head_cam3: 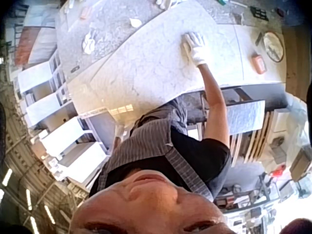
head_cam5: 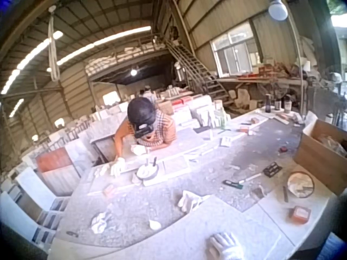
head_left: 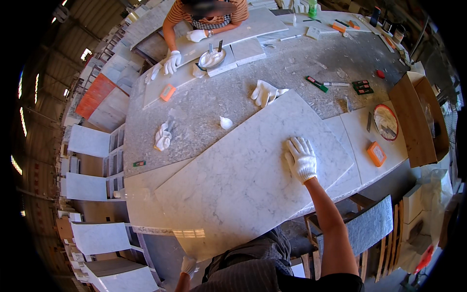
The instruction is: The person wipes a large white stone slab with a cloth while wearing gloves, then lifts and stacks the slab onto a wooden rack. The person repeats the wiping and stacking process for additional slabs in a workshop setting.
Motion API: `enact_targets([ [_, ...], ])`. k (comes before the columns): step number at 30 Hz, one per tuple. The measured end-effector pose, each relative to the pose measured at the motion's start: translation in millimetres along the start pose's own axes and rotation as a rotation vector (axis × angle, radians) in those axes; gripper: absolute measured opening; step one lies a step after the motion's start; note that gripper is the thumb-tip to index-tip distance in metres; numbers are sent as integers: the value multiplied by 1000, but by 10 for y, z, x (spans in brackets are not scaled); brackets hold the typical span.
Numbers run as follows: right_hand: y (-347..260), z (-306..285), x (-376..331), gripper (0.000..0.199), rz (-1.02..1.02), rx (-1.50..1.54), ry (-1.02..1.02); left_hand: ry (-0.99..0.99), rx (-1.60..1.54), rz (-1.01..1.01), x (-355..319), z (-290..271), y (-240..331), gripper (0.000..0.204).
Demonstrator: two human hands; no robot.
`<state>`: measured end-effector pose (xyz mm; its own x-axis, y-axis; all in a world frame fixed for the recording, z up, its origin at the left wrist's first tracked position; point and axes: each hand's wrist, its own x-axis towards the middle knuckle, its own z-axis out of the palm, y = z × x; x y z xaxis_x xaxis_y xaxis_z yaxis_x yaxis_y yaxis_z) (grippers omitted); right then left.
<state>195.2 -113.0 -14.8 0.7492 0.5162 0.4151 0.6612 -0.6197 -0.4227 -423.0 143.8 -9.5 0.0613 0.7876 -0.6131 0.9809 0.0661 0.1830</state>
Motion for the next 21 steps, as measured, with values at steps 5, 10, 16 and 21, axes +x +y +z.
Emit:
enact_targets([
  [5,29,4,-3,38,6,-11,-21,-159,753,323,-217,-353,483,20],
  [10,82,83,28,41,29,-36,-54,16,565,534,-473,-364,1637,24],
  [16,-158,470,535,54,120,-138,-35,384,302,970,-178,186,3025,48],
  [21,-317,768,1296,51,146,-244,2,463,397,1093,177,353,3644,53],
])
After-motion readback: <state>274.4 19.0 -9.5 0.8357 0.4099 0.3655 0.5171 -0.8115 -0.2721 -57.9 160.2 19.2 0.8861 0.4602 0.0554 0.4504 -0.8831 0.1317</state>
